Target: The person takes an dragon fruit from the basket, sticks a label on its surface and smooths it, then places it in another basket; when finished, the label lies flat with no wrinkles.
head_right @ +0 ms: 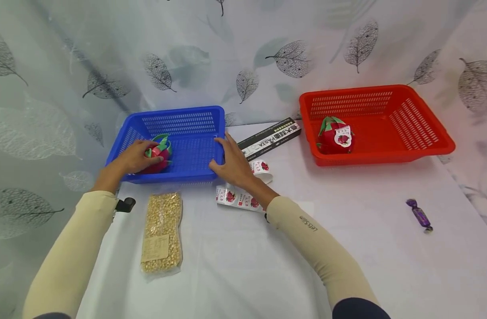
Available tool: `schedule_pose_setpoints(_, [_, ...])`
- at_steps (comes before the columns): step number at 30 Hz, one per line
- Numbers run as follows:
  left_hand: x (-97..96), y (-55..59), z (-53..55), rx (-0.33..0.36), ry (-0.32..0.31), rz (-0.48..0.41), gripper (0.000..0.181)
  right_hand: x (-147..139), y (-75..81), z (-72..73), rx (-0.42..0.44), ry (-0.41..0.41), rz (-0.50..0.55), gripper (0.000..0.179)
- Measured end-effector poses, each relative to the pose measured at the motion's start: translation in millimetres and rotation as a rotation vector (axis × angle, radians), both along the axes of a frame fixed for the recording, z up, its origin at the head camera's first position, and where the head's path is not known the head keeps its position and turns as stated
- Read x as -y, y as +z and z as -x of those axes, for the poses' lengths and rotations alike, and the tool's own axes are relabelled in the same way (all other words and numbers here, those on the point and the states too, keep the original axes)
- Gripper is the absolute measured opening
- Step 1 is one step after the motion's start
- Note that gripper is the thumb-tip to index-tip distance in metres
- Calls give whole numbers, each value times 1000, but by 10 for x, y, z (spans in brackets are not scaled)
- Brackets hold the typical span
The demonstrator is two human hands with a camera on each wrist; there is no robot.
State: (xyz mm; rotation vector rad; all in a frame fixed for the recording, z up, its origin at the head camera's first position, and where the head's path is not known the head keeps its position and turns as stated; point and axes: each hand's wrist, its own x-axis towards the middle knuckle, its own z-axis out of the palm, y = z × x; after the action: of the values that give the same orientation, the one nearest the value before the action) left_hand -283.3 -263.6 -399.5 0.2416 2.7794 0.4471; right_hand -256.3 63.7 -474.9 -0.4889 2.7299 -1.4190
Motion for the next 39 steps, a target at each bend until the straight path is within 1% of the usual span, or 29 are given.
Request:
schedule_pose_setpoints(7, [-42,-41,43,23,31,33,72,-1,-4,3,-11,-9,-13,78])
schedule_pose_setpoints(15, [-35,-53,35,-13,50,-3,70,11,5,-7,-29,-13,-37,77])
schedule_pose_setpoints(23, [-61,-83,49,-43,74,10,70,1,15,-14,-27,-18,-74,76])
schedule_pose_setpoints(31, [-91,-69,64,-20,89,8,72,-7,37,-31,-30,-20,-78,77])
schedule_pose_setpoints(35, [-97,-102,66,-6,119,-3,74,-16,27,-38,-33,-19,-84,77])
schedule_pose_setpoints(39, [-121,-117,52,-22,173,-15,76,-13,22,-25,-38,-16,-89,76])
